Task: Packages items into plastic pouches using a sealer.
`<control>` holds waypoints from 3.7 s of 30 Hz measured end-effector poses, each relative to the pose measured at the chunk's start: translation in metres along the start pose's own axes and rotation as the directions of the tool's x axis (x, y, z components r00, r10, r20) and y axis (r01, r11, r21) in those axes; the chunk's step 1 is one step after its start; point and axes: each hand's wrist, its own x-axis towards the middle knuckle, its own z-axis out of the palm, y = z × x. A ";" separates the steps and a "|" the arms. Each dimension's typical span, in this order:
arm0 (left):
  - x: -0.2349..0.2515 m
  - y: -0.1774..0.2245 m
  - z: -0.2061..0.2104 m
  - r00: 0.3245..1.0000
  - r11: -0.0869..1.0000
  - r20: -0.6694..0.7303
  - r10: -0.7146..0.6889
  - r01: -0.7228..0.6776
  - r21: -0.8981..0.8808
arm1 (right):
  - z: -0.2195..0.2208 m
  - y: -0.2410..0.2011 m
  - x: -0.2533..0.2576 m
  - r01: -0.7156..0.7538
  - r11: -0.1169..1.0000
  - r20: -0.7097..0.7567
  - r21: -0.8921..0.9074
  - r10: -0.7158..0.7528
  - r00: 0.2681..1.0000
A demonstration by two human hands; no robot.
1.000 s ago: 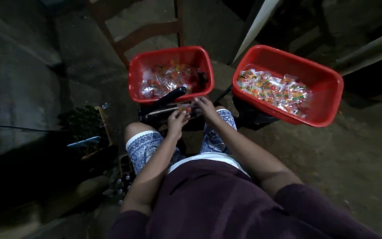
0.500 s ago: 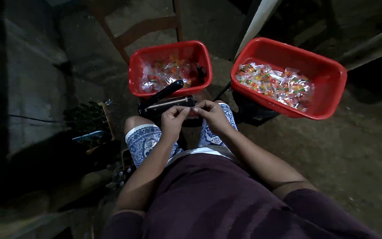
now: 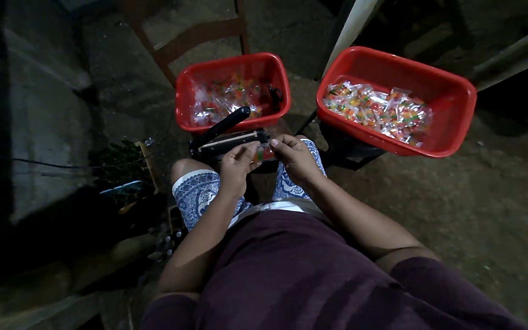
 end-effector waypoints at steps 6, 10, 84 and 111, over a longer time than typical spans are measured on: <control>0.007 -0.006 0.008 0.998 0.999 -0.059 0.025 -0.024 0.021 | 0.001 0.005 -0.003 0.111 0.989 0.034 -0.100 -0.108 0.994; 0.016 -0.014 0.010 0.999 0.993 -0.011 0.035 -0.033 0.116 | -0.008 0.011 0.002 0.200 0.952 0.025 -0.234 -0.199 0.980; 0.077 0.060 -0.008 0.990 0.761 -0.105 -0.091 0.002 -0.649 | 0.042 -0.101 0.109 0.293 0.887 0.389 -0.357 -0.144 0.910; -0.001 0.019 -0.019 0.981 0.991 -0.141 0.133 -0.136 -0.008 | 0.029 -0.013 0.022 0.197 0.955 0.179 -0.220 -0.159 0.971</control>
